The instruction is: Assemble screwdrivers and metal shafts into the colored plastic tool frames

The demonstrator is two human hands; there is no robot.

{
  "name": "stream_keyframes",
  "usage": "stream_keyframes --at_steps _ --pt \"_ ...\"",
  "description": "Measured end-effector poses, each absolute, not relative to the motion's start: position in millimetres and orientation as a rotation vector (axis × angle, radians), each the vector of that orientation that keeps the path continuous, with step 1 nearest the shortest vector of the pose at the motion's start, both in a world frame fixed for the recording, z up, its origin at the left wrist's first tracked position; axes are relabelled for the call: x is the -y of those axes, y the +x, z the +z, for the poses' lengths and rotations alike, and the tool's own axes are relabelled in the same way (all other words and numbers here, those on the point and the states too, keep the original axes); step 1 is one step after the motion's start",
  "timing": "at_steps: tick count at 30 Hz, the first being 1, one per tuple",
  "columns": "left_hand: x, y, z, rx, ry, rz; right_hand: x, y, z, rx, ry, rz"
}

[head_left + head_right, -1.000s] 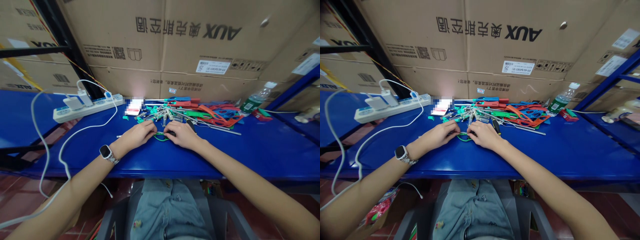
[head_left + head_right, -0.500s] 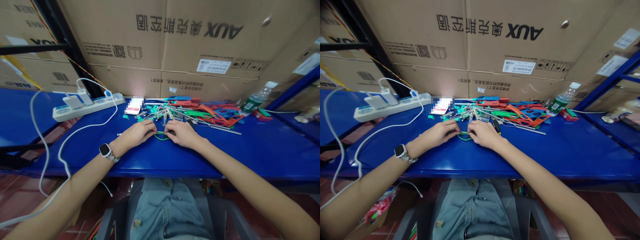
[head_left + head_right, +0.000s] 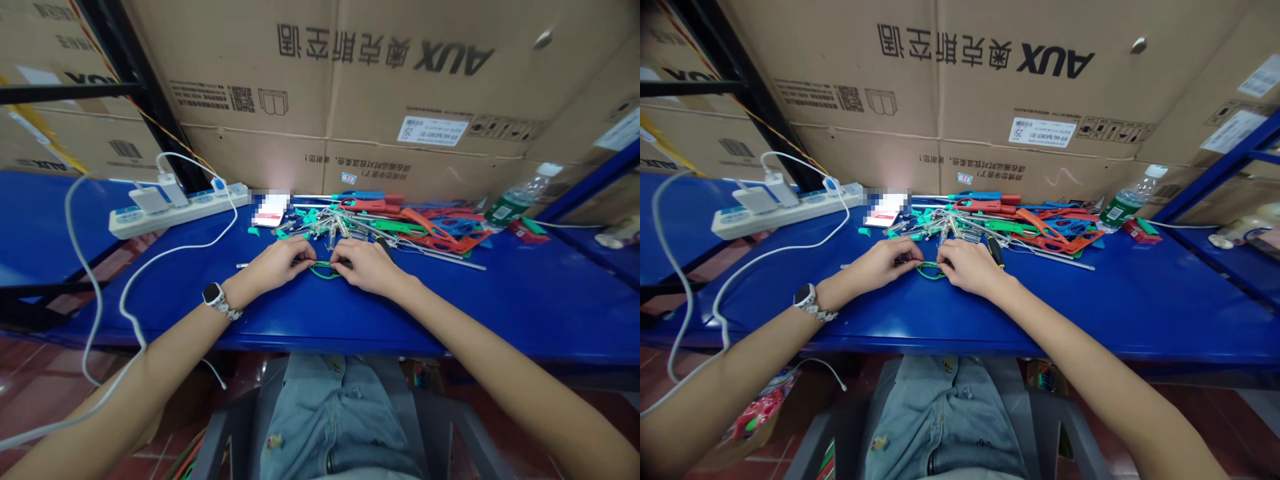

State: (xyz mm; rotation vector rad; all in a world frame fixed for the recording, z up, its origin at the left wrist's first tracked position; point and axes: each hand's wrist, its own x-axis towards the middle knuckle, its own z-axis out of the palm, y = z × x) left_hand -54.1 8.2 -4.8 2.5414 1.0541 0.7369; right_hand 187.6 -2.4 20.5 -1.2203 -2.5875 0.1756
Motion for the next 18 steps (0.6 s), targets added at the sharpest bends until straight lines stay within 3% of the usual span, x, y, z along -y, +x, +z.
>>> stream_keyframes --at_steps 18 --pt "-22.9 -48.4 -8.6 -1.086 2.152 0.744 -5.0 187.3 22.4 2.515 -1.238 0.313"
